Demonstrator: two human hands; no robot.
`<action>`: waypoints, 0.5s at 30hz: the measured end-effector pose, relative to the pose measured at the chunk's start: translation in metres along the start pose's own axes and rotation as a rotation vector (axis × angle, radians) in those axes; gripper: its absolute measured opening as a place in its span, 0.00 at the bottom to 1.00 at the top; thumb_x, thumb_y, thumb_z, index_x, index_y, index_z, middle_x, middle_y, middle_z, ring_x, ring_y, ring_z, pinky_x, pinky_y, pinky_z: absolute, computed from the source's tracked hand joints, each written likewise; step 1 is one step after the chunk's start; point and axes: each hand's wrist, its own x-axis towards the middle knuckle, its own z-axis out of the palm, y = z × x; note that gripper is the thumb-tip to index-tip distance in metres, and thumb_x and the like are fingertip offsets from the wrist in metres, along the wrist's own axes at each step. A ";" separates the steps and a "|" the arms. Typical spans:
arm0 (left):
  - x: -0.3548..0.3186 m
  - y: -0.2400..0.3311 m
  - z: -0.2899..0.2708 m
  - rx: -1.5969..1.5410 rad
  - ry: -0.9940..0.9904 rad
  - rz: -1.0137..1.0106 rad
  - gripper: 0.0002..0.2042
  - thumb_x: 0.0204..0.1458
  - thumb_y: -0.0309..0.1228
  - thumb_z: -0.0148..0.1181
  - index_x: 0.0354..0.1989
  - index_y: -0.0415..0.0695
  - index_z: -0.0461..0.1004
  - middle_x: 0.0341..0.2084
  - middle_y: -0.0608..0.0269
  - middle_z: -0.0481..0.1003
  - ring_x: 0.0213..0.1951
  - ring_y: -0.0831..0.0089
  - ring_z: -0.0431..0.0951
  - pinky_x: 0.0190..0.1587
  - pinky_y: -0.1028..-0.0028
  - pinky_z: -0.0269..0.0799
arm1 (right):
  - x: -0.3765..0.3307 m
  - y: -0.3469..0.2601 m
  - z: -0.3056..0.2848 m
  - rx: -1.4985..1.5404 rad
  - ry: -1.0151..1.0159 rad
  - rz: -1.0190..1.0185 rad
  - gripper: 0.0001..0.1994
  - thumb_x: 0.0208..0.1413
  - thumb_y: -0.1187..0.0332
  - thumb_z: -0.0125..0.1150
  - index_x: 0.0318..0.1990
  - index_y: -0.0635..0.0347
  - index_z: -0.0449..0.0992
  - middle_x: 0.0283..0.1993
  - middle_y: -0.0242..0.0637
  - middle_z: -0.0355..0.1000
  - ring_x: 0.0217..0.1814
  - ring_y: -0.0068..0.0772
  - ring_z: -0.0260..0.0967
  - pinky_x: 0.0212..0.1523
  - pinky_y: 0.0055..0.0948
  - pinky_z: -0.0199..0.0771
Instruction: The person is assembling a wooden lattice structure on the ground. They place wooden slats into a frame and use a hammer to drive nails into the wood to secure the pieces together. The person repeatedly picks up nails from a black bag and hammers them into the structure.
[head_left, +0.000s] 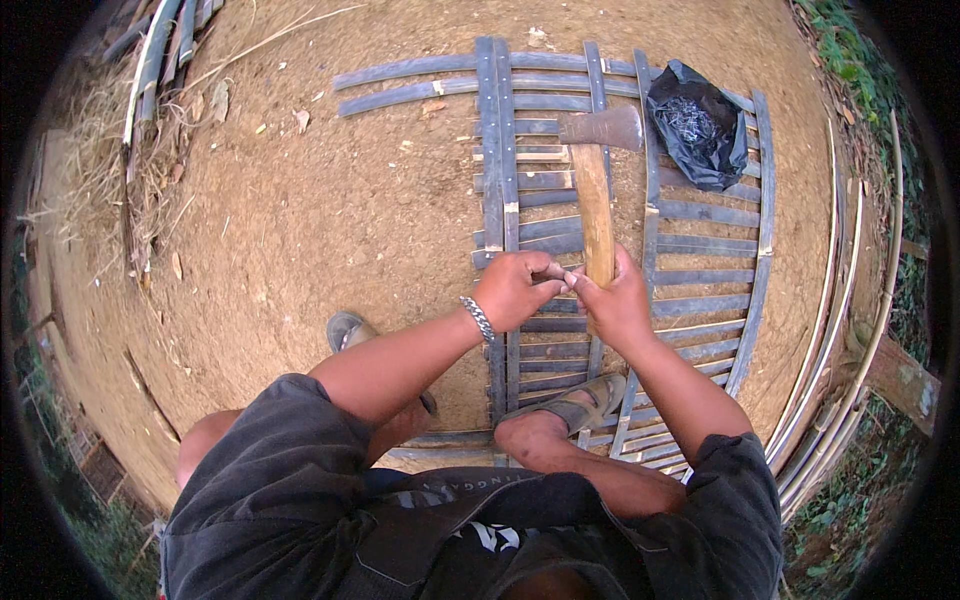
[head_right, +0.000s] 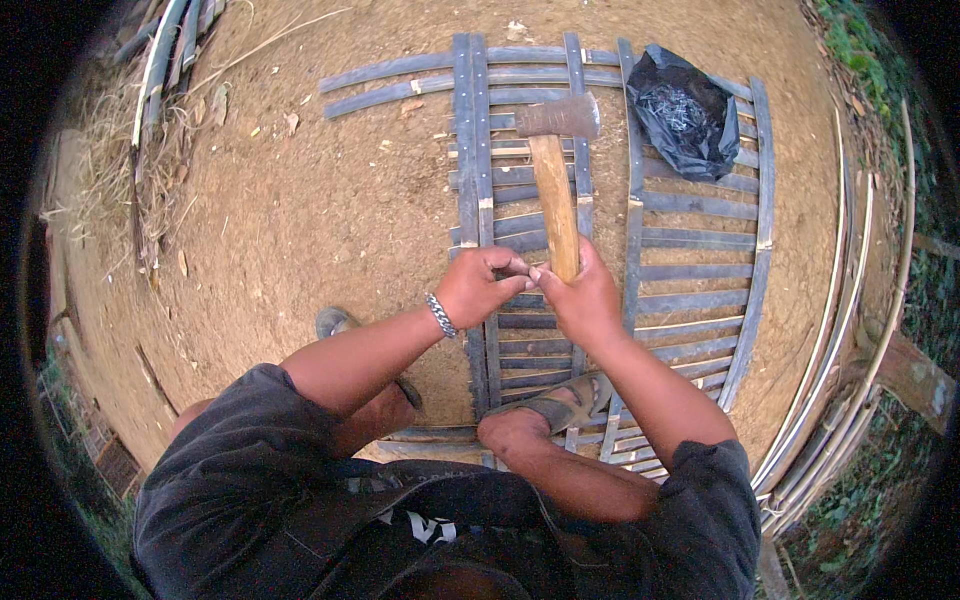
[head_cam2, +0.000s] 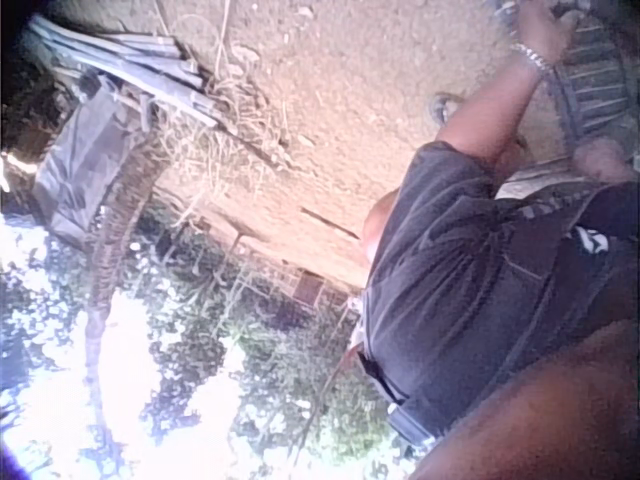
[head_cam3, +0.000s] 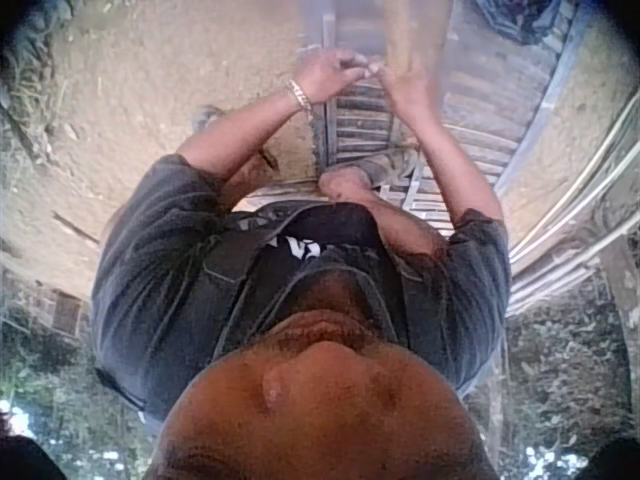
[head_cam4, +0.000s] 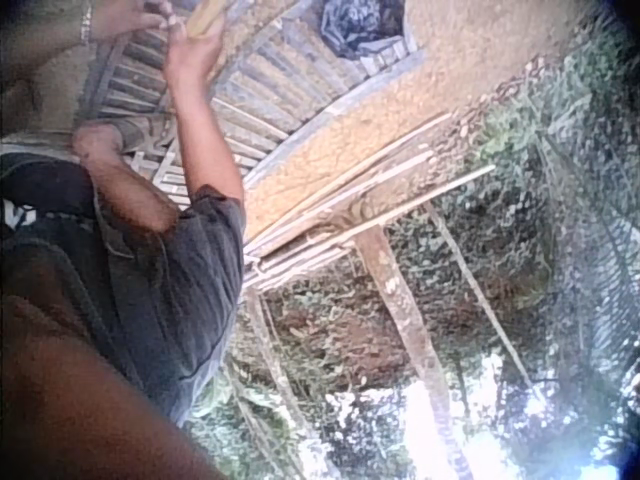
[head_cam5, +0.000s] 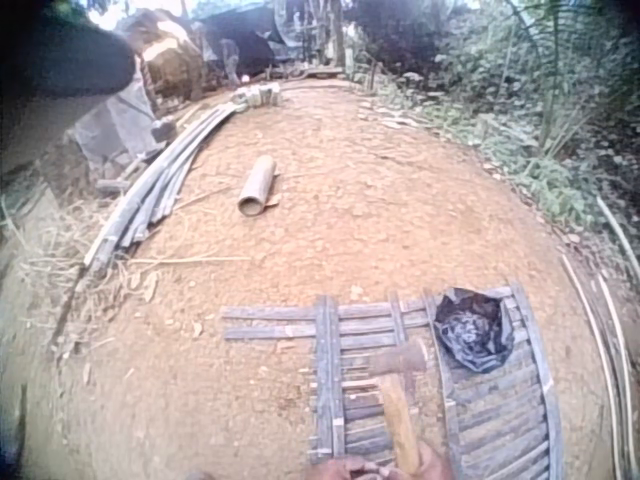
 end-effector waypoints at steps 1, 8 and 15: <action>-0.001 -0.003 -0.001 0.043 0.003 0.030 0.08 0.55 0.31 0.68 0.39 0.42 0.84 0.33 0.49 0.83 0.37 0.54 0.84 0.43 0.63 0.78 | 0.000 0.001 0.002 0.044 -0.015 0.004 0.19 0.59 0.75 0.69 0.53 0.63 0.67 0.35 0.32 0.77 0.26 0.18 0.70 0.25 0.21 0.72; 0.005 -0.034 0.014 0.111 0.453 0.022 0.07 0.57 0.31 0.67 0.39 0.41 0.81 0.35 0.51 0.82 0.38 0.54 0.83 0.42 0.62 0.77 | 0.008 0.015 -0.002 -0.005 0.070 0.018 0.19 0.58 0.75 0.70 0.52 0.63 0.68 0.33 0.30 0.74 0.25 0.18 0.70 0.24 0.22 0.72; 0.079 -0.063 0.013 0.194 1.069 -0.027 0.07 0.59 0.29 0.61 0.39 0.40 0.72 0.38 0.50 0.74 0.46 0.49 0.73 0.53 0.54 0.65 | 0.006 0.031 -0.007 0.028 0.059 0.060 0.18 0.58 0.74 0.70 0.51 0.62 0.68 0.32 0.30 0.73 0.25 0.20 0.70 0.24 0.24 0.72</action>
